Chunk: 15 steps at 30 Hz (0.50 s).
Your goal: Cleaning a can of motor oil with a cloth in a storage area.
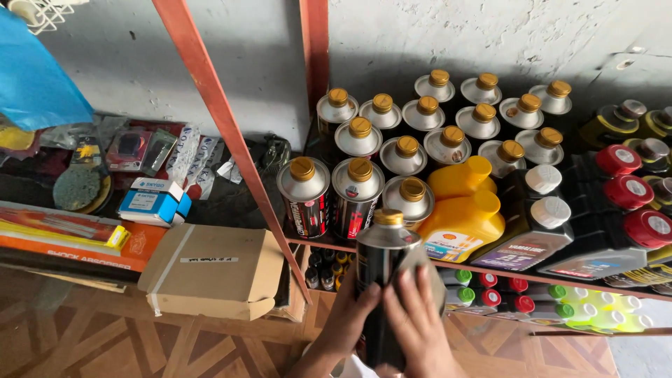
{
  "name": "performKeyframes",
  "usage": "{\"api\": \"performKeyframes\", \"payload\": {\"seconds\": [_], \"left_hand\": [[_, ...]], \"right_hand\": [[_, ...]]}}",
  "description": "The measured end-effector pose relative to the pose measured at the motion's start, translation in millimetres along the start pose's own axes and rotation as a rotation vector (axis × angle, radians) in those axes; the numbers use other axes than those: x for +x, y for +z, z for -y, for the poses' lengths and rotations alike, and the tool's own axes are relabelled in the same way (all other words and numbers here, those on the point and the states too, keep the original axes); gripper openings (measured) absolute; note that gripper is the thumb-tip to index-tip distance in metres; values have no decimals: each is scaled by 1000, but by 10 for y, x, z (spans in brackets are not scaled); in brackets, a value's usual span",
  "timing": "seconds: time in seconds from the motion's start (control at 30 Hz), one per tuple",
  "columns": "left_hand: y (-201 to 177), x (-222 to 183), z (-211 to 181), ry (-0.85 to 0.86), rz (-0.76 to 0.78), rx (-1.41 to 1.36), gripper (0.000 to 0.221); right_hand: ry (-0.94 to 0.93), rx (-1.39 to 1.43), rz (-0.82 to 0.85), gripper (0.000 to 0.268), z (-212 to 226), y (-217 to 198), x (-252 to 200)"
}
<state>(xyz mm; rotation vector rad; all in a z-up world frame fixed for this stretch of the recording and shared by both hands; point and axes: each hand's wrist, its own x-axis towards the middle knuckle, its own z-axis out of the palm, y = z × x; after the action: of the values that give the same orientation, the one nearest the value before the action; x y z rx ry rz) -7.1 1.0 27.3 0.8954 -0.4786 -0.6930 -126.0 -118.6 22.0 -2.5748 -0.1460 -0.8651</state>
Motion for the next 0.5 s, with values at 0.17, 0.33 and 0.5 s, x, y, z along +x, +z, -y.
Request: {"api": "performKeyframes", "payload": {"seconds": [0.17, 0.33, 0.5], "left_hand": [[-263, 56, 54, -82, -18, -22, 69], [-288, -35, 172, -189, 12, -161, 70], [-256, -151, 257, -178, -100, -138, 68]], "right_hand": [[97, 32, -68, 51, -144, 683, -859], [443, 791, 68, 159, -18, 87, 119], [12, 351, 99, 93, 192, -326, 592]]}}
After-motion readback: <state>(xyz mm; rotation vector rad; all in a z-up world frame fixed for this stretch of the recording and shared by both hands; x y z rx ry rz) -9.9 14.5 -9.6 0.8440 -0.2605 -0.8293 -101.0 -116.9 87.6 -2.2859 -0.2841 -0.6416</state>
